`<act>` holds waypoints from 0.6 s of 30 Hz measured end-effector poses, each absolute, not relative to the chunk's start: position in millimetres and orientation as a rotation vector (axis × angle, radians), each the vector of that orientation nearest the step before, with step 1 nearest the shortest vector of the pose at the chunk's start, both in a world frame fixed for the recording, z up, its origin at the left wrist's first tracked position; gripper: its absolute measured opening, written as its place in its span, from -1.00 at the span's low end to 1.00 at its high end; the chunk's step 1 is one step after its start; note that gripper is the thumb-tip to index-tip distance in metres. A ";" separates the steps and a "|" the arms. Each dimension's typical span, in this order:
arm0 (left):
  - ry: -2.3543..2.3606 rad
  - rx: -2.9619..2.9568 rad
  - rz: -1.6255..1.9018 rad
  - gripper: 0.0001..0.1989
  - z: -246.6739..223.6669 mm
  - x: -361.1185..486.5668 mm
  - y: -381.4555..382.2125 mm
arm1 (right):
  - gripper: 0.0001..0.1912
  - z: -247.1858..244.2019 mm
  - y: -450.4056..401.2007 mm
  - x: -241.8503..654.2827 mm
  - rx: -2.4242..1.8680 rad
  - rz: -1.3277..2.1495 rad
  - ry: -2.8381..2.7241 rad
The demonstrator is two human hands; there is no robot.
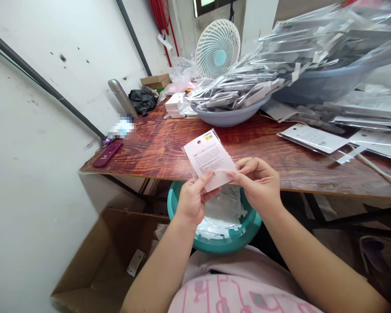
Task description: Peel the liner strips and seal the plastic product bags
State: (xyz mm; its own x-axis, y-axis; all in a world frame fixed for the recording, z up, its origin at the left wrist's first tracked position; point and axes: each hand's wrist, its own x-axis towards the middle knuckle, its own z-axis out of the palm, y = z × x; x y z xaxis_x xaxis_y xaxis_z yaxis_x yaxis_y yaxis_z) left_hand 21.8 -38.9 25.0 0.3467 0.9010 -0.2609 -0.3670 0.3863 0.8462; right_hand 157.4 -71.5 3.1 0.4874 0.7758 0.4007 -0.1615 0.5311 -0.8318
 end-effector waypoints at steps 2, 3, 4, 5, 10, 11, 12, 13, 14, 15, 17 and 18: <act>0.854 0.809 0.981 -0.68 24.6 23.5 -40.5 | -0.77 3.3 -72.6 159.3 -0.807 0.706 -0.849; 0.865 0.837 1.008 -0.70 24.5 24.6 -41.7 | -0.76 3.5 -73.1 159.4 -0.793 0.742 -0.815; 0.872 0.867 1.032 -0.71 24.5 25.9 -43.1 | -0.72 3.6 -73.6 158.9 -0.776 0.783 -0.775; 0.876 0.897 1.051 -0.73 24.4 27.4 -44.5 | -0.66 3.8 -74.1 157.8 -0.763 0.829 -0.736; 0.858 0.990 1.056 -0.75 22.4 33.8 -50.0 | -0.62 5.2 -76.2 151.1 -0.843 1.058 -0.631; 0.856 0.990 1.045 -0.74 21.6 34.1 -50.5 | -0.67 5.8 -76.3 150.8 -0.855 1.077 -0.602; 0.854 0.984 1.032 -0.74 20.7 33.9 -50.7 | -0.70 6.5 -76.4 150.9 -0.859 1.082 -0.569; 0.850 0.976 1.015 -0.74 19.8 33.1 -50.7 | -0.72 7.3 -76.4 151.5 -0.854 1.081 -0.533; 0.840 0.968 0.989 -0.73 19.0 31.8 -50.6 | -0.74 8.2 -76.3 152.5 -0.846 1.077 -0.500; 0.823 0.963 0.957 -0.73 18.3 30.2 -50.4 | -0.75 9.0 -76.2 153.6 -0.837 1.077 -0.471; 0.769 0.954 0.894 -0.72 17.2 26.8 -50.0 | -0.76 10.1 -75.5 155.8 -0.819 1.082 -0.436; 0.742 0.948 0.876 -0.72 16.7 25.4 -49.8 | -0.75 10.3 -75.1 156.5 -0.810 1.085 -0.425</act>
State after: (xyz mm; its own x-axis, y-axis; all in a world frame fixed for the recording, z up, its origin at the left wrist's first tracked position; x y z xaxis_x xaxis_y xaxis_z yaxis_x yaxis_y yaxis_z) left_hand 25.4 -49.8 16.7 0.4539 0.8779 -0.1525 -0.2955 0.3098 0.9037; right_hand 156.5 -75.1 10.3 0.4275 0.9009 -0.0746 -0.6108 0.2270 -0.7585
